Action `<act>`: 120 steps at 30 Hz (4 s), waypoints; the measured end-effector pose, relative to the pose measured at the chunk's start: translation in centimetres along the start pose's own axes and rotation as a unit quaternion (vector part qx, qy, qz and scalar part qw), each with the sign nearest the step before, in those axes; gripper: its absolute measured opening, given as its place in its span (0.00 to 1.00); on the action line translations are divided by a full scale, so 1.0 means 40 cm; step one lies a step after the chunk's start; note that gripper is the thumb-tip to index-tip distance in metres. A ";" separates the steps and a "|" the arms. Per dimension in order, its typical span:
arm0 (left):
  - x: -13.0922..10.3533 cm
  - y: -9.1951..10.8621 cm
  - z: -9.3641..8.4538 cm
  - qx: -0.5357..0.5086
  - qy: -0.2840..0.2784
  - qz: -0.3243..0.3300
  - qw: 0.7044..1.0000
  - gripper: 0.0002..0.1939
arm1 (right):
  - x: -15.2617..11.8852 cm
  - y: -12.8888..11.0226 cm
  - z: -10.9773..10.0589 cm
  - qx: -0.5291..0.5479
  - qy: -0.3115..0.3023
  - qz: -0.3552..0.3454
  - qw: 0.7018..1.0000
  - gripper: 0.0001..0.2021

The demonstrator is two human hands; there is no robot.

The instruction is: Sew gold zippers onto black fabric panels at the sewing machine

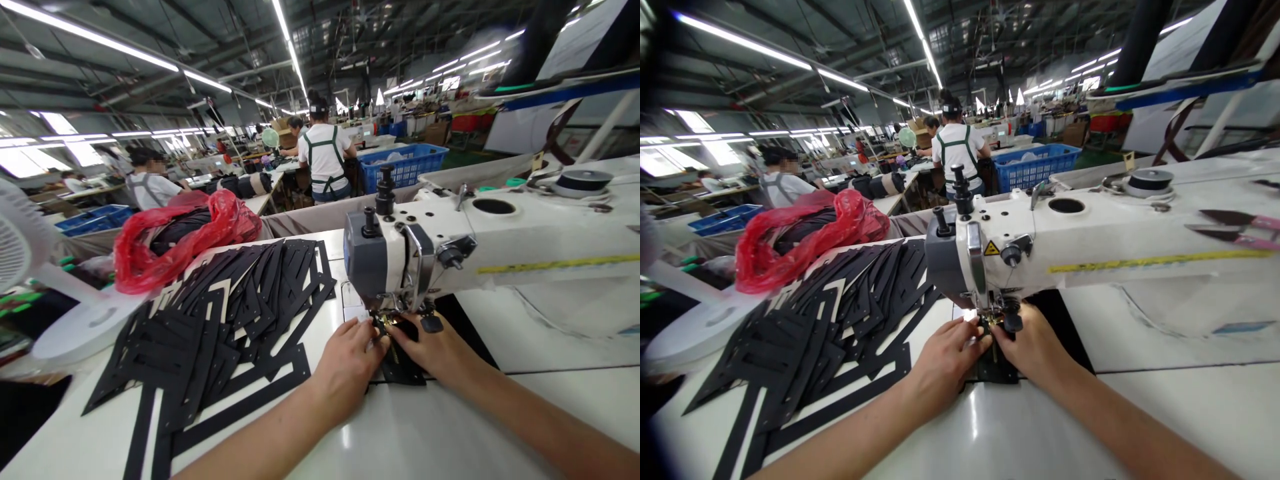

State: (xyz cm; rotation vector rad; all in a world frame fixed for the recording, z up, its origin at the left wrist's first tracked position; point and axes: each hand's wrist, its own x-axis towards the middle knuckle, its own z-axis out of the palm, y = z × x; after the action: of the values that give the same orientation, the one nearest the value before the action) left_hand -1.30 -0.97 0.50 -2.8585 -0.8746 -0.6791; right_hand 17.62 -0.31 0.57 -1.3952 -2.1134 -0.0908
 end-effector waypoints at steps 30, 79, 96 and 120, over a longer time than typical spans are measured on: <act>0.058 0.020 -0.044 -0.056 -0.019 -0.217 0.974 0.12 | 0.060 -0.021 -0.147 0.045 -0.187 0.006 0.981 0.12; 0.004 -0.012 0.008 0.011 0.032 -0.003 0.999 0.10 | -0.059 -0.019 -0.021 -0.098 0.010 -0.151 0.984 0.16; 0.019 -0.022 0.007 0.023 0.029 -0.015 0.999 0.07 | -0.037 -0.016 -0.029 -0.102 -0.012 -0.141 0.985 0.13; 0.033 -0.025 0.022 0.006 0.045 -0.061 0.997 0.05 | -0.036 -0.001 -0.008 -0.106 -0.025 -0.105 0.988 0.13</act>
State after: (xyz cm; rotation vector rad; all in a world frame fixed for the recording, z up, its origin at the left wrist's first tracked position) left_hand -0.54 0.72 0.21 -2.7568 -1.0417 -0.8051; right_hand 18.10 -1.62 0.10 -1.2973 -2.3430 -0.3791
